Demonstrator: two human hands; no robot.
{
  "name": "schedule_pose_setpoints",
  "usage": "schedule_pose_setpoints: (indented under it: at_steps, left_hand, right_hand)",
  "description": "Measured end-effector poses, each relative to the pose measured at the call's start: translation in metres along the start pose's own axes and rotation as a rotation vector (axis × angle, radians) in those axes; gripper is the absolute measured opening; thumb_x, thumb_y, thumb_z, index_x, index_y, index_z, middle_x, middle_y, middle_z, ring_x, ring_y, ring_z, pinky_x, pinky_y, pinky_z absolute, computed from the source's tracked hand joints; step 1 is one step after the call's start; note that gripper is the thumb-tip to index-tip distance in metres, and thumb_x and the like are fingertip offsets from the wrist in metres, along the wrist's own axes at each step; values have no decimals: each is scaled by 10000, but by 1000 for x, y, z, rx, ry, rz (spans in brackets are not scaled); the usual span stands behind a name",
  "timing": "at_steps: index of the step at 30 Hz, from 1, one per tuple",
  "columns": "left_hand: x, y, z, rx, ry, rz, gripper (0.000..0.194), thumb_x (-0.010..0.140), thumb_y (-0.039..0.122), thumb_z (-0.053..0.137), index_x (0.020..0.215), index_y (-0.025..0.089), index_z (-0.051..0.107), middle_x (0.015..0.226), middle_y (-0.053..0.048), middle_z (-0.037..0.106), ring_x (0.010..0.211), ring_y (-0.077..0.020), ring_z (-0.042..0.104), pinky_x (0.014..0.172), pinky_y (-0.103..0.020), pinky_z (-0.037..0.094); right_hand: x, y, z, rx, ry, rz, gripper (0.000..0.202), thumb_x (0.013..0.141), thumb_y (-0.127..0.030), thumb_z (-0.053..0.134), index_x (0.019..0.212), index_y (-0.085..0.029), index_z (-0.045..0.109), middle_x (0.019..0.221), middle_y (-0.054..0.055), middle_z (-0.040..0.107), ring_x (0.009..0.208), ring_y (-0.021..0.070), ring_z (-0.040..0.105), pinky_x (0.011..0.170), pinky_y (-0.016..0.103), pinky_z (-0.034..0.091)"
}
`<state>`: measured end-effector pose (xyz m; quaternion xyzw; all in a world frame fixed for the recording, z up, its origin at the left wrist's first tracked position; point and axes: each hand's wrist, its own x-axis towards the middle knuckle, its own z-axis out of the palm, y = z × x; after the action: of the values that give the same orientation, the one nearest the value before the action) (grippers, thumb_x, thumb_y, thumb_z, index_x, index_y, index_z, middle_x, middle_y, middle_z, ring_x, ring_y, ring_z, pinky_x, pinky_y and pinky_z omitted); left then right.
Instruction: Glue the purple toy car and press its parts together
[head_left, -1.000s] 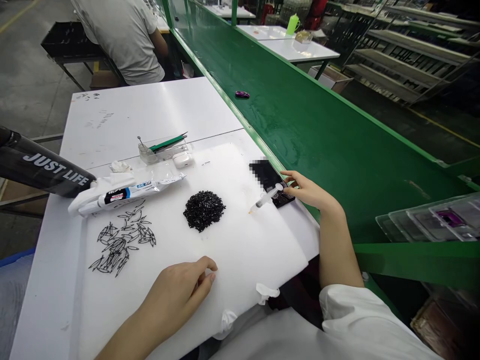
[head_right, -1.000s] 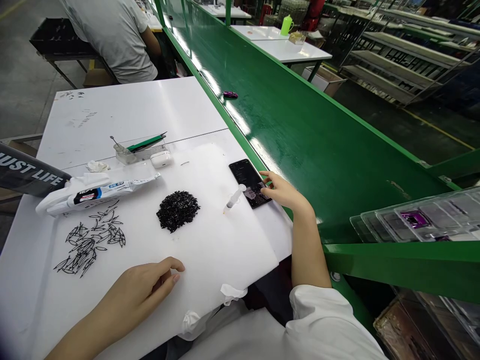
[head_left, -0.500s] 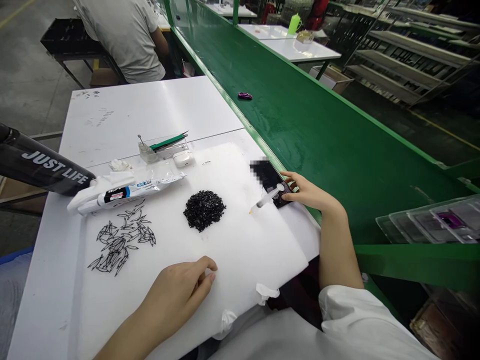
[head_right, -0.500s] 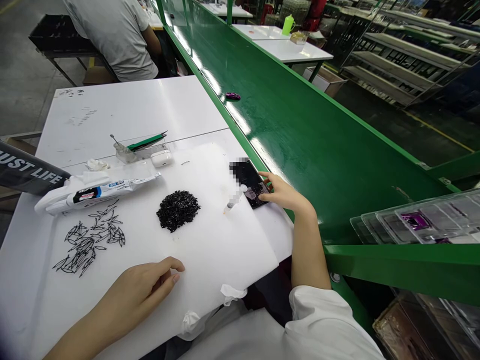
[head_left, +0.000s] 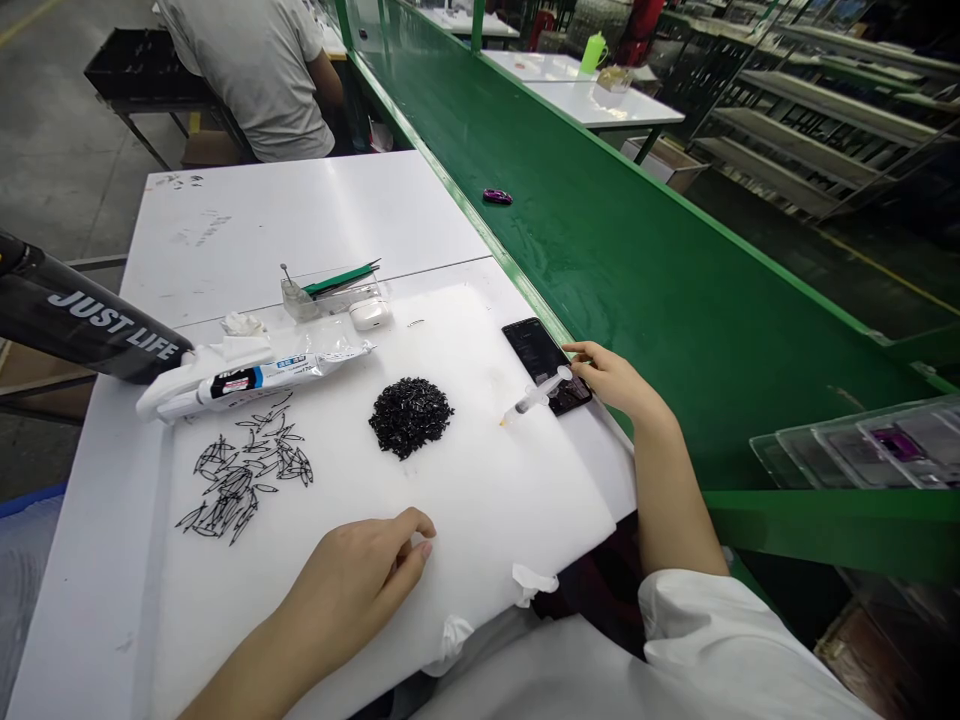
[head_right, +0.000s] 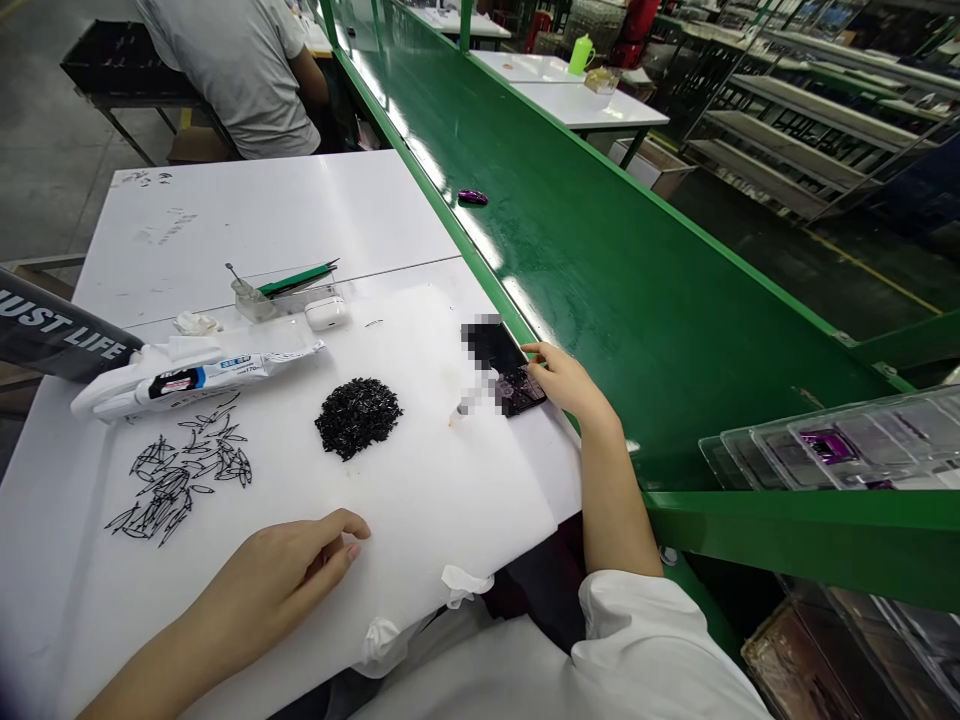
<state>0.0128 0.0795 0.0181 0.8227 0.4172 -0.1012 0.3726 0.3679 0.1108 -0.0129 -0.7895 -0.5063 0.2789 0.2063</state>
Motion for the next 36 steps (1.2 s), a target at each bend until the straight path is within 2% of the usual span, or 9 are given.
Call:
schedule_pose_setpoints:
  at_steps: [6,13,17,20,23,27,32,36]
  left_hand:
    - [-1,0,0,-7,13,5,305,911,328,284,974,242,569,711,16,647,670,-168,610,594,-267,381]
    - [0,0,-1,-4,-10,-15,297,914,325,285,988,249,563,723,24,644,678,-171,606,608,-268,376]
    - [-1,1,-1,-6,-16,-22,302,917,331,278,996,251,558,726,22,640,692,-176,606,621,-270,373]
    - [0,1,-1,-11,-16,-20,300,916,331,278,991,250,557,731,19,640,695,-176,606,622,-269,371]
    - [1,1,-2,-14,-19,-12,295,914,321,281,983,247,558,726,21,640,688,-173,605,617,-266,372]
    - [1,1,-4,-4,-12,-3,300,913,323,281,961,246,567,685,22,629,660,-173,599,585,-259,360]
    - [0,-1,-2,-14,-15,6,303,910,322,276,970,245,563,692,24,625,652,-172,589,598,-261,360]
    - [0,-2,-1,-26,-14,7,310,908,321,270,972,242,564,685,21,616,649,-174,579,610,-267,359]
  right_hand:
    - [1,4,-2,52,18,47,406,821,-325,428,1191,-221,560,1049,65,628,789,176,560,678,294,441]
    - [-3,4,-9,125,-72,59,394,800,-283,450,1165,-187,563,989,72,638,688,140,561,605,258,467]
    - [-1,4,-6,68,-32,68,382,804,-319,450,1141,-192,579,887,55,635,651,145,539,581,268,434]
    - [2,3,0,12,32,59,379,813,-360,438,1123,-199,587,883,53,631,708,171,550,639,295,436]
    - [8,-5,7,-37,101,21,421,845,-361,374,1202,-208,536,1003,66,619,855,204,565,770,335,441]
    - [19,-24,10,-123,73,-58,477,841,-315,379,1303,-251,475,1103,84,574,1002,244,539,912,393,397]
    - [33,-41,2,-191,1,-82,514,803,-258,398,1308,-246,491,1038,104,575,934,263,553,875,420,417]
    - [43,-39,4,-176,31,-121,504,797,-227,375,1282,-237,510,927,73,604,889,243,547,858,401,420]
